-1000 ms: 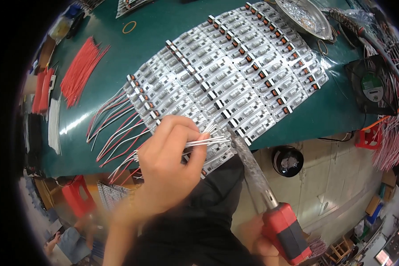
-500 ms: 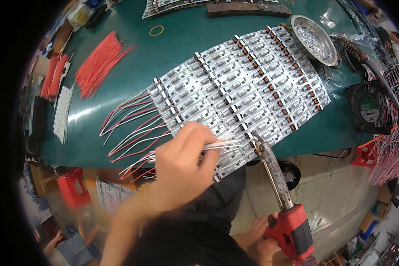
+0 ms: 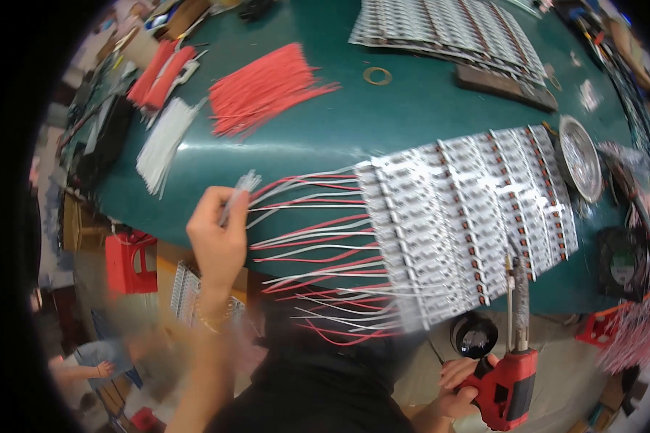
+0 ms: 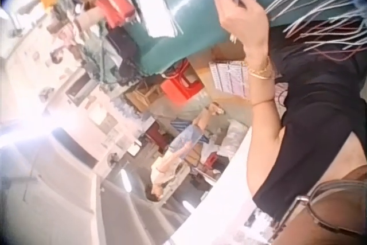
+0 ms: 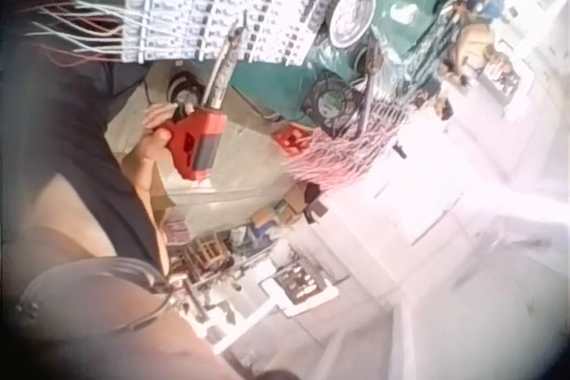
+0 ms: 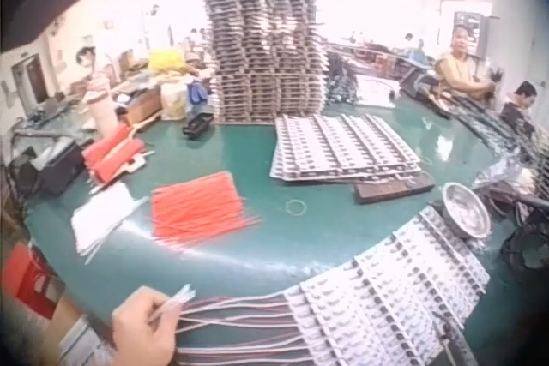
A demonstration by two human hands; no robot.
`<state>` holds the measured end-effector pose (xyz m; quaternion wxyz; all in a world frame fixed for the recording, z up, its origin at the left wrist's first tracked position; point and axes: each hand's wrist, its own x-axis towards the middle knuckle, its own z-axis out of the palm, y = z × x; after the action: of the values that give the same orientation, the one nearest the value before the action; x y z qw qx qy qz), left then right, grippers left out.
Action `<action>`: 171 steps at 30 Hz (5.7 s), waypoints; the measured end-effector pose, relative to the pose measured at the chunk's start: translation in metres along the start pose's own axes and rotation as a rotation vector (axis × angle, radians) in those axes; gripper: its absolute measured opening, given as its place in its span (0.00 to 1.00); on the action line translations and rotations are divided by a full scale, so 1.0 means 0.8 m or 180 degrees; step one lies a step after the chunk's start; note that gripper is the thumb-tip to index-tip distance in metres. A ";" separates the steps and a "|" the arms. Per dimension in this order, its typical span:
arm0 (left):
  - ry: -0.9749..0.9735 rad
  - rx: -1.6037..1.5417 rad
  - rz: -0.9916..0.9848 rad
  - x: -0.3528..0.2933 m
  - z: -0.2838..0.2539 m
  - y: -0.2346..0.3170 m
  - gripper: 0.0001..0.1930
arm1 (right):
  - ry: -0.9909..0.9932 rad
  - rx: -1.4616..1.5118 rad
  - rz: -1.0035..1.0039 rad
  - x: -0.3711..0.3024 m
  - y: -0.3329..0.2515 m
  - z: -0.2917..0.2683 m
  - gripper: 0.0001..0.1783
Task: The person solders white and red wires onto an array of electronic modules using a soldering iron.
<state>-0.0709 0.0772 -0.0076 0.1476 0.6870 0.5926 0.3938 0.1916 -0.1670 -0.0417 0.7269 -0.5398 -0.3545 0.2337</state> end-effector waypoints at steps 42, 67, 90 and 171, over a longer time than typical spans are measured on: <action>0.0051 -0.0599 0.0173 -0.018 -0.011 -0.006 0.04 | 0.0228 -0.0213 -0.0040 0.033 0.035 0.087 0.25; 0.4624 0.0322 -0.0916 -0.078 -0.355 -0.146 0.14 | 0.0238 0.0186 0.0028 0.031 0.033 0.053 0.24; -0.1917 -0.0887 0.0891 -0.036 0.102 0.156 0.07 | 0.0185 -0.0080 0.0877 -0.053 -0.021 -0.026 0.39; -0.1337 -0.0942 0.0942 -0.039 0.122 0.147 0.06 | -0.0253 0.0142 0.0849 -0.020 -0.032 -0.022 0.47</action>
<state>0.0815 0.0441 -0.0038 0.3065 0.8035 0.3786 0.3423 0.1938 -0.1977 -0.0243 0.6866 -0.5561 -0.3028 0.3572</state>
